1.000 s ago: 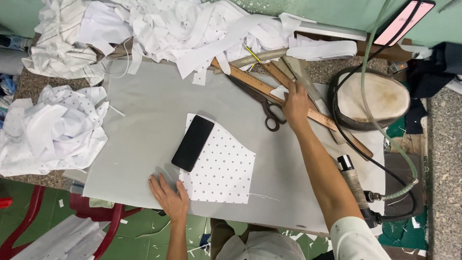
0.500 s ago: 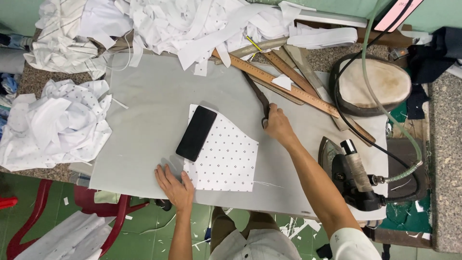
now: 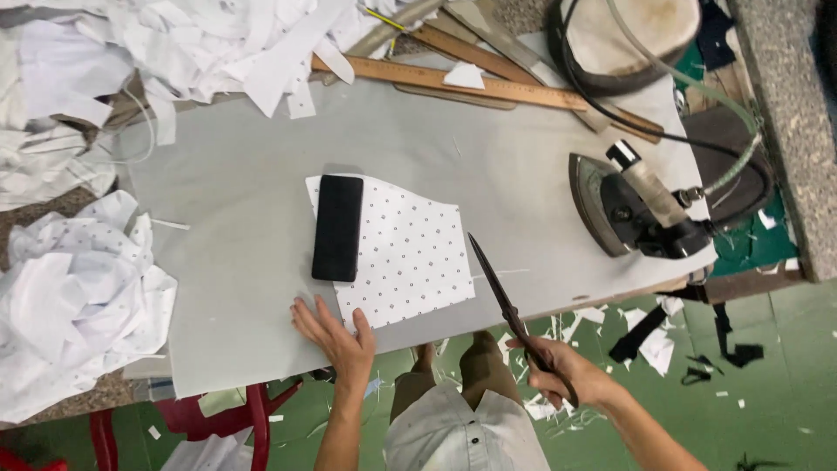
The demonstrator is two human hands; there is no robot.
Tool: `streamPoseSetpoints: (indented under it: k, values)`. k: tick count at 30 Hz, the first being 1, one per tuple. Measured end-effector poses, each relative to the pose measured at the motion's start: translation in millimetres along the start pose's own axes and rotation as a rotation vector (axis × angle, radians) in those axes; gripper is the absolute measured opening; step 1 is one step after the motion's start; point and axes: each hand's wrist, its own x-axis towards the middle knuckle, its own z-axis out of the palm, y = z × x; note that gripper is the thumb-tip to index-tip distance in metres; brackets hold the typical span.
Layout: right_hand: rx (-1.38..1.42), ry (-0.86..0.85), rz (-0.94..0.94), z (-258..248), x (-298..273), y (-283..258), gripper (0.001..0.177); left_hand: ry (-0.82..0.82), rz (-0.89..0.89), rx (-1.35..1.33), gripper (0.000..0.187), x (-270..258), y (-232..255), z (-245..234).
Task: The person irons a piece of white patterned fabric on a table using a steam iron and a black rectangular pressing block. They then use scissors to trim the edges of the fabric and proceed to iron a second piece of fabric.
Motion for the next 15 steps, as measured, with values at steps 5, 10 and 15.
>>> streamPoseSetpoints:
  k: [5,10,15]
  values:
    - [0.116,0.107,0.141,30.8,-44.5,78.5,0.058,-0.248,0.282,-0.005,0.071,-15.9,22.4,20.7]
    - [-0.146,0.267,0.295,57.9,-60.6,90.8,0.067,-0.465,0.493,0.015,0.07,-20.7,56.3,36.5]
    - [-0.288,0.252,0.278,74.9,-66.3,88.3,0.043,-0.456,0.58,-0.012,0.058,-20.8,72.9,48.3]
